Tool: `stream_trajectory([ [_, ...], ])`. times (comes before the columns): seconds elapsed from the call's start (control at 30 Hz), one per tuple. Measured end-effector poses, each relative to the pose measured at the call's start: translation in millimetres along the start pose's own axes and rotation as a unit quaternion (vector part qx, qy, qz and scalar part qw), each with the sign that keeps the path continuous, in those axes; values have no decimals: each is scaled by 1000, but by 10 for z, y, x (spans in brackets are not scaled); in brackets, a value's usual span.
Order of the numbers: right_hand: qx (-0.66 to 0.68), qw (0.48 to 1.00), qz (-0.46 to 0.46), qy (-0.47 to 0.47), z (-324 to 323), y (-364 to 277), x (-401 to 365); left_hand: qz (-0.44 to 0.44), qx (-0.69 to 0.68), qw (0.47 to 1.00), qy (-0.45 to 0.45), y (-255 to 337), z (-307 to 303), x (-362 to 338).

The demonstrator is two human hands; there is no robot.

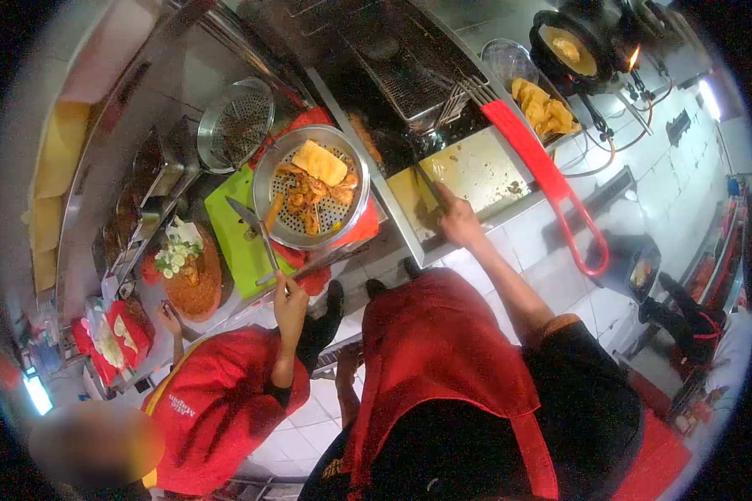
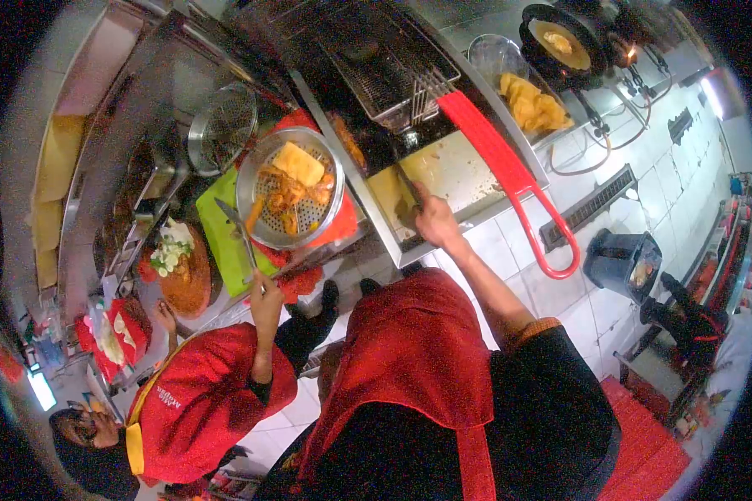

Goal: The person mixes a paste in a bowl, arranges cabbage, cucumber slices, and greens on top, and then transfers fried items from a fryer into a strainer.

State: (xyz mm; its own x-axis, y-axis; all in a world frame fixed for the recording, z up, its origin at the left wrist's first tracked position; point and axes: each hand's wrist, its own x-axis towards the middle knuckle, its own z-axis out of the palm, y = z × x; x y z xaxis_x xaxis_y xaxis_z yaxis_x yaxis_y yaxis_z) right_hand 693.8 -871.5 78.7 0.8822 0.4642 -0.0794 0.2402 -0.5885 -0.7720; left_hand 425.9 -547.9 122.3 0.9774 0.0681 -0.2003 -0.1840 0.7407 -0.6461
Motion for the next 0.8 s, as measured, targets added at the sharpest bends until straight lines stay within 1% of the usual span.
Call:
stream_trajectory([
  [0.03, 5, 1000, 8, -8, -41, -80, -9, 36, -107, 993, 38, -59, 23, 7],
  [0.07, 9, 1000, 16, -17, -71, -157, -15, 68, -176, 980, 56, -83, 34, 10],
  [0.2, 5, 1000, -2, -8, 0, -207, -65, 39, -73, 995, 46, -43, 49, -38],
  [0.3, -31, 999, -17, 2, 80, -235, -67, 35, -37, 998, 46, -30, 54, -82],
  [0.37, -42, 998, 22, -41, 36, -314, -80, 34, -17, 998, 46, -27, 41, -102],
  [0.4, -42, 998, 22, -40, 37, -276, -77, 32, -10, 998, 48, -29, 37, -108],
  [0.47, -13, 998, -48, 29, 44, -156, -75, 32, 3, 998, 50, -29, 38, -132],
  [0.5, -12, 998, -49, 30, 37, -102, -40, 31, 12, 998, 51, -20, 43, -141],
  [0.57, 116, 992, 37, 29, 32, -21, 104, 31, 27, 998, 52, -19, 51, -161],
  [0.6, 116, 992, 35, 28, 59, -7, 178, 33, 33, 998, 51, -16, 50, -173],
  [0.67, 65, 995, -11, 71, 122, 10, 350, 33, 43, 997, 52, -18, 48, -197],
  [0.7, 66, 995, -15, 73, 159, -22, 434, 35, 48, 997, 51, -20, 39, -228],
  [0.77, 17, 999, 38, 21, 243, -77, 652, 37, 60, 996, 51, -22, 39, -256],
  [0.8, 19, 999, 37, 21, 304, -38, 707, 39, 65, 996, 54, -19, 50, -272],
])
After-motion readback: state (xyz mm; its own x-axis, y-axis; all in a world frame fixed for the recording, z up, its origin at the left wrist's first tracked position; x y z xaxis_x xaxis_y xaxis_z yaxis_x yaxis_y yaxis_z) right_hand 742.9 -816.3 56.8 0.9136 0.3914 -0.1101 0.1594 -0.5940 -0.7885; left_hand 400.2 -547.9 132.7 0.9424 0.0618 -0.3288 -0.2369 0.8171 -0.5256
